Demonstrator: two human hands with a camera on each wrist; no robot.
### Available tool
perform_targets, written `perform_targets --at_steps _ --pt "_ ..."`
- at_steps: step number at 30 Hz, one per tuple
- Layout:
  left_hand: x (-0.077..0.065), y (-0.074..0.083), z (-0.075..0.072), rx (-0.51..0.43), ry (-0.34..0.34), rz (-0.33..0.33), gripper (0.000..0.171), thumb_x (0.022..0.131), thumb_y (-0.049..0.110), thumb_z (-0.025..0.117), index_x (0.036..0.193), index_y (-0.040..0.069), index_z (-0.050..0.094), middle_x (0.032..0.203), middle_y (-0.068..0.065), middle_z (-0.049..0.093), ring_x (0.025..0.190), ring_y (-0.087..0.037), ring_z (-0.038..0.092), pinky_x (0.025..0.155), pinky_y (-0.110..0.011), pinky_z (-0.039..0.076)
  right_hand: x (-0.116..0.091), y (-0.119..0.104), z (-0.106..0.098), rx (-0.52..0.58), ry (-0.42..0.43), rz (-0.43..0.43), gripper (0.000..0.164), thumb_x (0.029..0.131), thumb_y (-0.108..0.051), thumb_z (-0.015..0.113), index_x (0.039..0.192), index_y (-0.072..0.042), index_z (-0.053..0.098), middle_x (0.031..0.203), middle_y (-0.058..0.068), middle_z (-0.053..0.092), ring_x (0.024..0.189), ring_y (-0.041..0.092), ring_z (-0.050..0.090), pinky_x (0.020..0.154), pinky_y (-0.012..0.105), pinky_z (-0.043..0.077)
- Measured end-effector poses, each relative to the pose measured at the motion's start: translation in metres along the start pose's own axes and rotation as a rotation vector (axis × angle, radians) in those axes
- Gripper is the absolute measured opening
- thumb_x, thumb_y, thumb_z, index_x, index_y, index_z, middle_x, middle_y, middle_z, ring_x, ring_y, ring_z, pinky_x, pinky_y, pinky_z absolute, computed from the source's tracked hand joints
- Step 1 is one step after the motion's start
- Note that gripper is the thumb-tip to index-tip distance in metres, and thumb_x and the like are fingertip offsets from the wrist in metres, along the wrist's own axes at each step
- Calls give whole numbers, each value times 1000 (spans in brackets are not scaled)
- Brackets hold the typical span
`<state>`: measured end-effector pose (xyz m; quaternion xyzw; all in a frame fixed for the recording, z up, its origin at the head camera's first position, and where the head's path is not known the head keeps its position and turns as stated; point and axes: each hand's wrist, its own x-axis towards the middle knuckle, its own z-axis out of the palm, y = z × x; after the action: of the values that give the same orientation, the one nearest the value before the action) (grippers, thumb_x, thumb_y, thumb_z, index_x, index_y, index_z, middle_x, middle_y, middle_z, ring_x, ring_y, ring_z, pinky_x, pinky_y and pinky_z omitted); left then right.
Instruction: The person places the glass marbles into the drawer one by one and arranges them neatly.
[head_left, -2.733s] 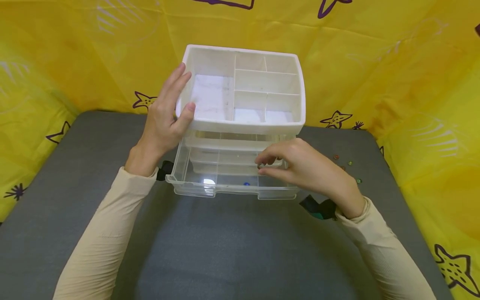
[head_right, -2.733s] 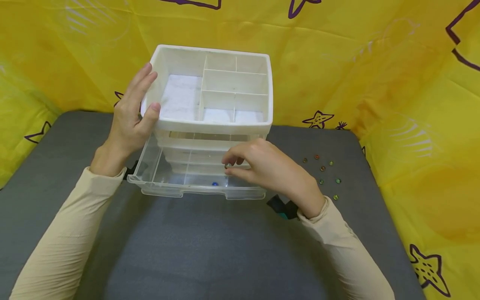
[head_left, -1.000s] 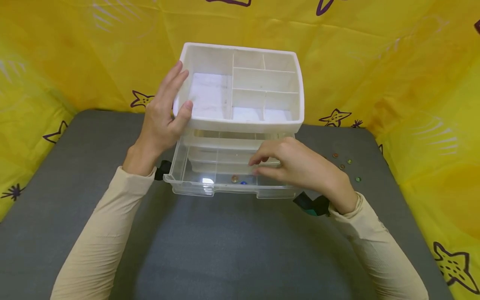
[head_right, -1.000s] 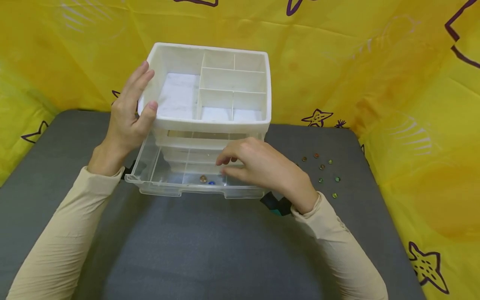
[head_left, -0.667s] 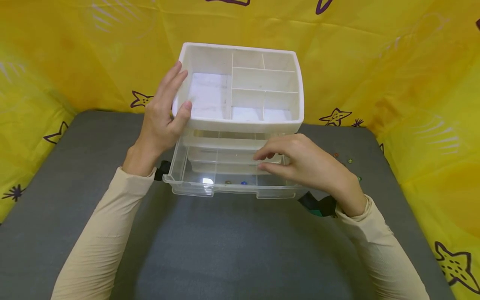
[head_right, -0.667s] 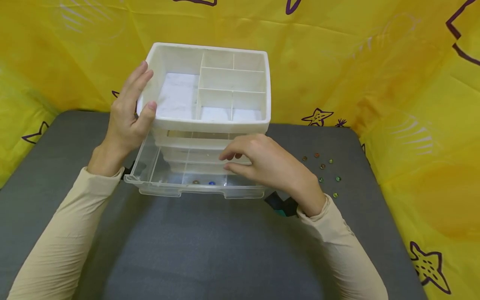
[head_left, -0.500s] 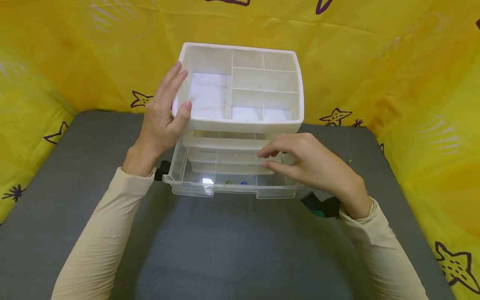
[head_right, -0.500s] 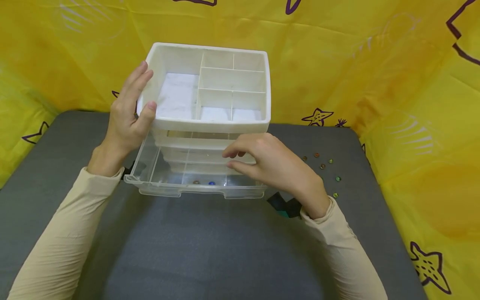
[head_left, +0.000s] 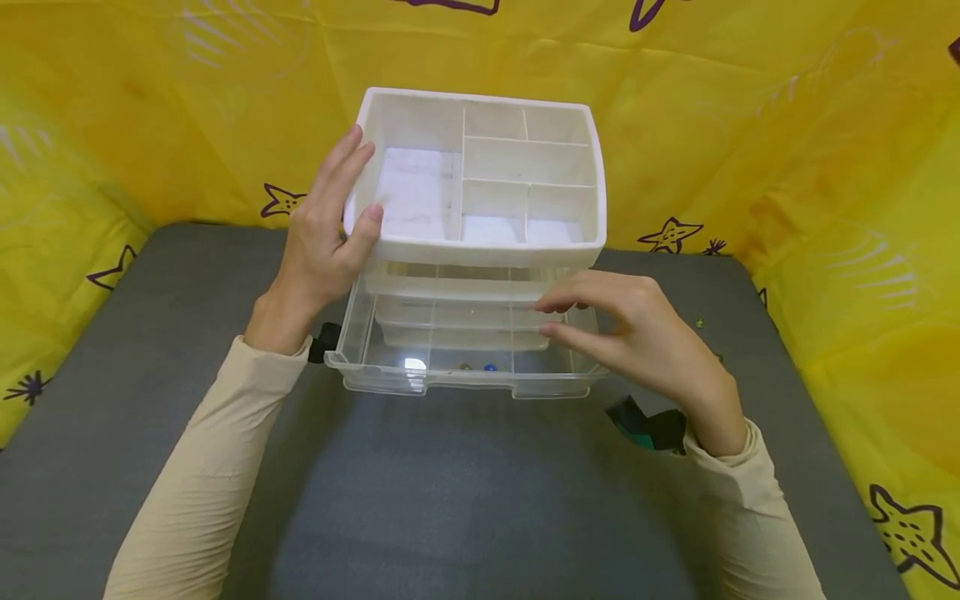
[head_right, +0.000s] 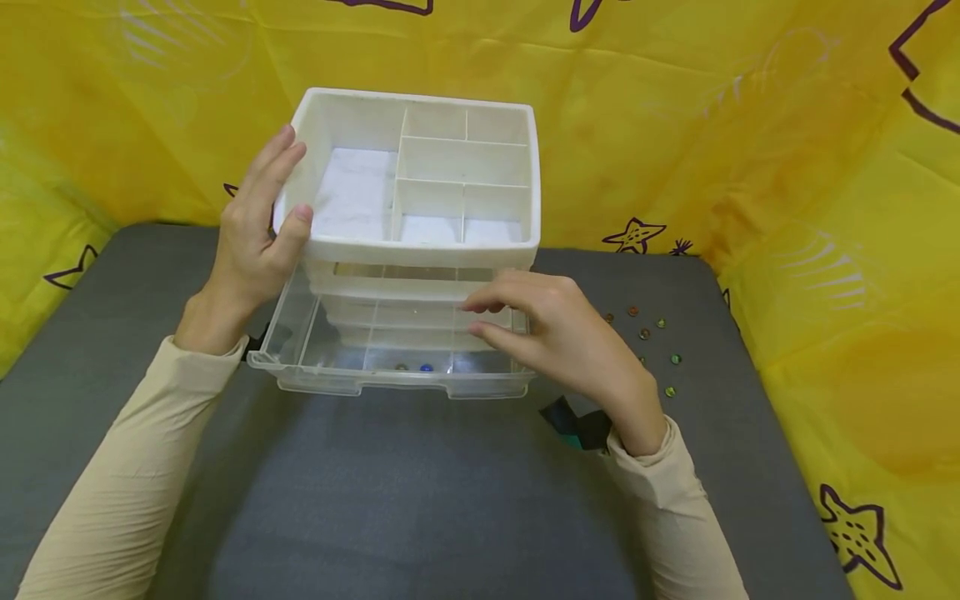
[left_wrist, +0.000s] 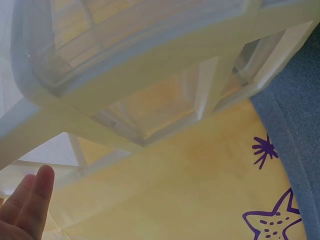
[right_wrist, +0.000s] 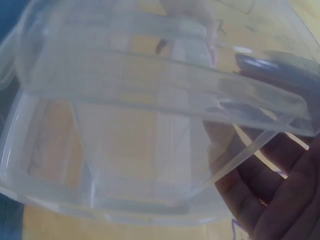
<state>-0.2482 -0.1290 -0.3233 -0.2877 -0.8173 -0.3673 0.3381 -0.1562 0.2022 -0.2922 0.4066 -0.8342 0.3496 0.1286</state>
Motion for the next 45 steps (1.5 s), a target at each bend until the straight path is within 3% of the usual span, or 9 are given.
perform_targets --at_steps 11,18,25,28,32,35,38,42,45 --pt "0 -1 1 -12 -1 -1 60 93 31 46 145 2 47 157 -13 40 144 -27 41 118 -43 34 -16 3 -6 -3 121 19 31 74 2 81 102 -8 75 95 -1 74 90 7 65 84 16 50" --pt "0 0 1 -4 -6 0 60 93 31 46 145 2 46 157 -14 40 144 -28 41 117 -44 36 -26 8 -7 12 226 17 24 79 -9 80 102 -5 76 95 7 74 92 6 66 82 14 49" --pt "-1 1 1 0 -16 -5 61 93 31 45 146 1 46 157 -14 40 144 -28 41 117 -45 36 -39 15 -7 -1 285 82 35 66 12 82 98 -1 76 93 11 73 90 4 64 77 16 45" --pt "0 0 2 -7 -6 -7 61 92 31 46 145 2 46 157 -14 40 144 -27 41 117 -44 35 -44 19 -8 4 299 87 24 74 -2 82 97 -1 76 92 10 73 88 4 63 77 15 45" --pt "0 0 2 -11 -1 -9 61 92 31 46 146 2 47 157 -13 41 144 -27 41 117 -44 35 -49 26 -10 -12 310 106 22 78 -11 81 98 -2 76 93 9 73 87 3 63 78 14 46" --pt "0 0 1 -4 -2 -10 61 92 31 46 145 2 46 157 -14 41 144 -27 41 117 -44 35 -52 31 -12 -50 305 142 29 71 5 83 98 -3 76 93 7 74 87 0 62 77 13 45" --pt "-1 0 1 -4 1 -11 61 92 30 45 145 2 47 156 -14 41 144 -28 41 117 -43 35 -55 36 -14 -94 284 184 35 68 9 82 99 -6 76 93 -1 74 86 -3 60 77 13 43" --pt "-1 0 2 -21 12 -14 61 91 30 46 145 1 47 156 -13 41 144 -27 41 118 -42 35 -59 46 -15 -110 234 262 34 73 4 81 102 -11 76 95 -12 71 86 -5 59 78 12 44" --pt "-2 0 2 -27 23 -14 61 90 30 46 144 2 48 156 -12 42 143 -26 42 118 -41 34 -63 56 -14 -81 187 344 30 78 1 78 105 -11 75 96 -8 72 84 -4 61 76 11 46"
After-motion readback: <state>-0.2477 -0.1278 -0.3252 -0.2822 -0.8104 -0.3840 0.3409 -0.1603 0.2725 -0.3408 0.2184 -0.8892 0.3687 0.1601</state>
